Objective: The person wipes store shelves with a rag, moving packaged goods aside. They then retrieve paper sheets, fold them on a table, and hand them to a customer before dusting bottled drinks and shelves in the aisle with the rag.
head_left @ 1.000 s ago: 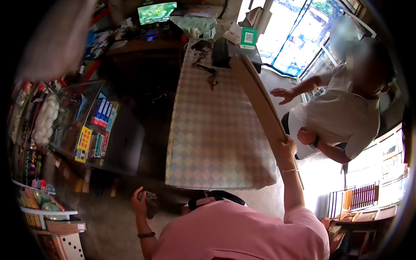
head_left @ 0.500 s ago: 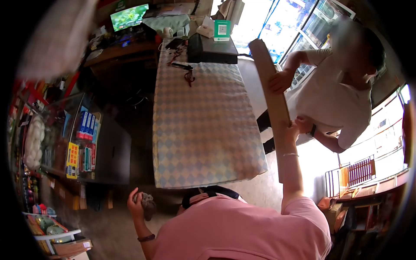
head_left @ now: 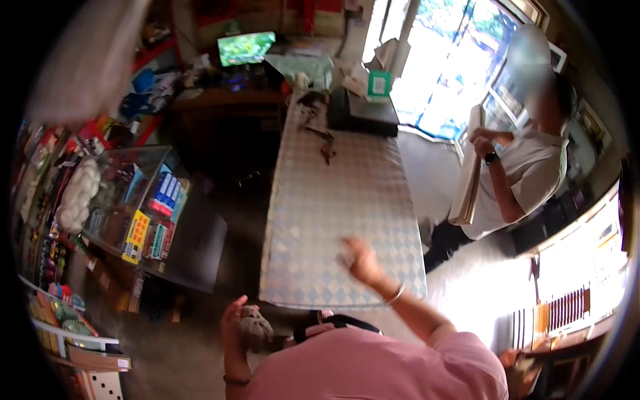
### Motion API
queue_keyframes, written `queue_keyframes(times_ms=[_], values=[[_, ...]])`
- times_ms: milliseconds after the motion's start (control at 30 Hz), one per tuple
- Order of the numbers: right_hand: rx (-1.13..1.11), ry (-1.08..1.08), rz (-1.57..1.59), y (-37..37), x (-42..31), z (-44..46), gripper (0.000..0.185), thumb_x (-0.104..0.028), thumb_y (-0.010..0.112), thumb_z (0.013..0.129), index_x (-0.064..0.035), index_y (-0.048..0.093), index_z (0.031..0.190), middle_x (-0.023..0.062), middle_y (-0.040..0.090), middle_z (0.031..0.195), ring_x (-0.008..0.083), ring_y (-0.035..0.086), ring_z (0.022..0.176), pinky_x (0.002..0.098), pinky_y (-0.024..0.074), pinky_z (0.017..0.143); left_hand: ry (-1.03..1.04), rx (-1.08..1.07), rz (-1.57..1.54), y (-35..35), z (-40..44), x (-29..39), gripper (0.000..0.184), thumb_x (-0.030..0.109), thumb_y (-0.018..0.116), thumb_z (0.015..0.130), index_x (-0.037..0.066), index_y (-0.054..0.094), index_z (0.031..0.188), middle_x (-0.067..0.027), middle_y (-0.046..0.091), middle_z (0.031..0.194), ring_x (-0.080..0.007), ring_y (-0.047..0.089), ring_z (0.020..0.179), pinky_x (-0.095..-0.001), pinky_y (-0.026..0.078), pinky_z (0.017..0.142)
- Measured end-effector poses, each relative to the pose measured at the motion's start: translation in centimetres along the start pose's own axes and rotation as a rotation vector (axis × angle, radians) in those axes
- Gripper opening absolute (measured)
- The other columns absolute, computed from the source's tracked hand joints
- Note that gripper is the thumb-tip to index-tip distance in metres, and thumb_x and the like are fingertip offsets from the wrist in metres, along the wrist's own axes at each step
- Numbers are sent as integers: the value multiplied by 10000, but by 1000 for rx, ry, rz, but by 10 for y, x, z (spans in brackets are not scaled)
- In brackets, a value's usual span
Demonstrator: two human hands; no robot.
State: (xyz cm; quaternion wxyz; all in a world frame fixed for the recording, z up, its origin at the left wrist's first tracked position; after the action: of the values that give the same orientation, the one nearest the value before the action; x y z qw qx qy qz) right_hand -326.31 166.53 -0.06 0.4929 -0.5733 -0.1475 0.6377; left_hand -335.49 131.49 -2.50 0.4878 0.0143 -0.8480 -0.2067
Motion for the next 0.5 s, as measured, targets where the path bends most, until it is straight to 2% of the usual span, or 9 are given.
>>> queue_keyframes(times_ms=[67,100,133,167,200,267,367,400,500], values=[[-105,-422,183,25,-95,-7,507,-192,653,786,-45,481,1240,142,527,1201,313,519,1065,402,435,890,-122,-34,-256,23,-5,-6,342,265,541,889,21,566,1127,-121,643,843,-196,610,732,-327,513,689],[-128,-513,272,30,-130,-13,499,-177,649,784,-15,481,1226,157,522,1203,325,514,1072,401,429,894,-168,-80,-413,27,-8,-16,345,271,543,885,23,560,1125,-116,640,841,-206,611,737,-343,515,695],[-122,-570,406,27,-160,-19,513,-192,664,770,-12,484,1216,175,521,1195,346,509,1072,407,422,898,-392,-335,-570,29,-3,-30,382,310,510,893,35,516,1159,-128,611,991,-233,598,885,-356,496,782],[-186,-648,626,16,-190,-19,507,-258,637,796,-14,485,1214,188,516,1187,356,508,1065,425,410,912,-98,-316,-310,40,-9,-16,419,349,481,897,44,492,1184,-130,581,1056,-243,571,952,-368,473,826],[-111,-754,484,38,-196,-33,492,-314,584,830,-22,488,1215,181,511,1187,349,497,1088,442,392,931,205,-299,-69,59,-34,4,456,388,452,901,52,467,1209,-133,551,1120,-253,543,1019,-380,449,870],[-170,-768,325,58,-206,-50,462,-285,559,831,-41,495,1218,151,512,1192,305,483,1119,419,362,963,-158,-401,-652,56,-36,-15,600,521,332,895,79,373,1299,-124,427,1297,-275,411,1211,-417,332,1003],[-180,-717,255,83,-205,-69,435,-233,570,795,-55,524,1189,107,532,1174,260,500,1094,385,367,950,-175,-473,-636,47,-54,-20,615,514,305,896,78,341,1329,-114,409,1319,-274,382,1236,-425,292,1026],[-177,-685,239,90,-204,-73,424,-219,574,781,-59,538,1172,93,541,1164,246,509,1077,375,373,941,-202,-533,-684,38,-52,-27,517,376,307,923,68,338,1337,-113,392,1334,-261,374,1242,-404,303,1024],[-228,-608,176,88,-213,-85,367,-196,572,752,-70,584,1096,66,563,1129,225,530,1016,359,392,898,-175,-430,-584,3,-52,-54,453,226,319,923,56,330,1343,-109,388,1340,-254,371,1245,-385,302,1029]])
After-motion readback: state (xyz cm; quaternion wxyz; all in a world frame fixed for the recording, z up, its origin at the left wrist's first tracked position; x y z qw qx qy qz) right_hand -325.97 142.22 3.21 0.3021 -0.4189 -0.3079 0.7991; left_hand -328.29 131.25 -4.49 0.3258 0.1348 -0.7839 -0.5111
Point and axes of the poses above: each hand's wrist, its own z-axis towards the middle knuckle, its own y-axis out of the palm, x = y × z, the point moved 5 cm from there along z, towards the middle knuckle
